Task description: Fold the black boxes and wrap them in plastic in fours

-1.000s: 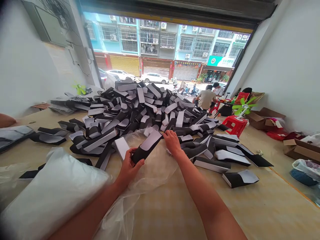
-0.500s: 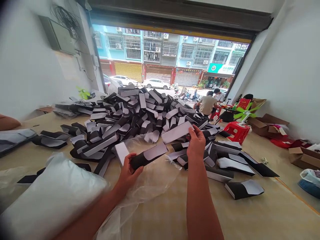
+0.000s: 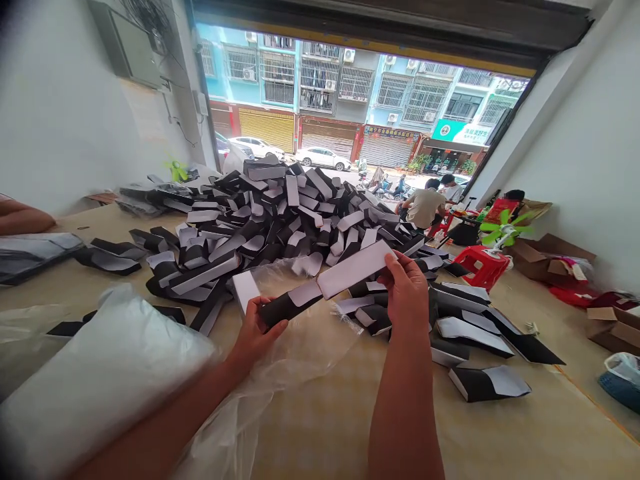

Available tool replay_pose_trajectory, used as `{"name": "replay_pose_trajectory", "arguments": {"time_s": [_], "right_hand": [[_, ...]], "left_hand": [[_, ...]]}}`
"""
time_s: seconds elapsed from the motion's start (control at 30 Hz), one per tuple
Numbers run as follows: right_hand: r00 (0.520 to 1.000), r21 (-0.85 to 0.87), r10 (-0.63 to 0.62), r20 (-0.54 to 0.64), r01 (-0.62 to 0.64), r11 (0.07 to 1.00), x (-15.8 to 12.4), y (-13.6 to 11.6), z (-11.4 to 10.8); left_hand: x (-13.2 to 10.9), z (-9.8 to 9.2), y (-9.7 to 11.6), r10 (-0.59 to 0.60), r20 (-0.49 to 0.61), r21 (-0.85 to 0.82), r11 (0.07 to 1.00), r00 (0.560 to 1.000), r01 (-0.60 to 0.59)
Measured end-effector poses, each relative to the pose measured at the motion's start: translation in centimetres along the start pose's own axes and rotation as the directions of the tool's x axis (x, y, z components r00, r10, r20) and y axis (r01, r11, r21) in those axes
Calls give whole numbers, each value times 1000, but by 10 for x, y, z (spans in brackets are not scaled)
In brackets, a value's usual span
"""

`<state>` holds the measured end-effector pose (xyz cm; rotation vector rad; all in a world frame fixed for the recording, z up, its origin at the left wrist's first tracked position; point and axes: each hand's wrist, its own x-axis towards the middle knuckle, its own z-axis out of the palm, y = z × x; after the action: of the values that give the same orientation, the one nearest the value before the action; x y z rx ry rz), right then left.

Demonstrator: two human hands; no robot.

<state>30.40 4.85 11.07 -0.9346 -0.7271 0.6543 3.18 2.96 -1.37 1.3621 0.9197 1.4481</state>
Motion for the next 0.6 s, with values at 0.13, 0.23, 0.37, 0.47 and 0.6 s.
{"name": "replay_pose_trajectory", "arguments": {"time_s": [0.13,0.23,0.37,0.47,0.6], "right_hand": [[999,-31,33,10,-32,999,-4,5,10],[1000,-64,29,9,-29,998,-5,9,16],[999,-114,32,30,-28,993,-5,13,20],[998,-127,52,31,-47,991,-4,17,21],[994,-155,95,58,-85,984,2,28,19]], "left_hand": [[-1,1,4,-17,18,-10,1000,1000,17],[-1,2,6,-42,24,-15,999,999,42],[-1,3,7,-53,11,-27,998,999,54],[-2,3,8,-47,15,-28,998,999,48],[-1,3,7,-20,-20,-25,1000,1000,20]]}}
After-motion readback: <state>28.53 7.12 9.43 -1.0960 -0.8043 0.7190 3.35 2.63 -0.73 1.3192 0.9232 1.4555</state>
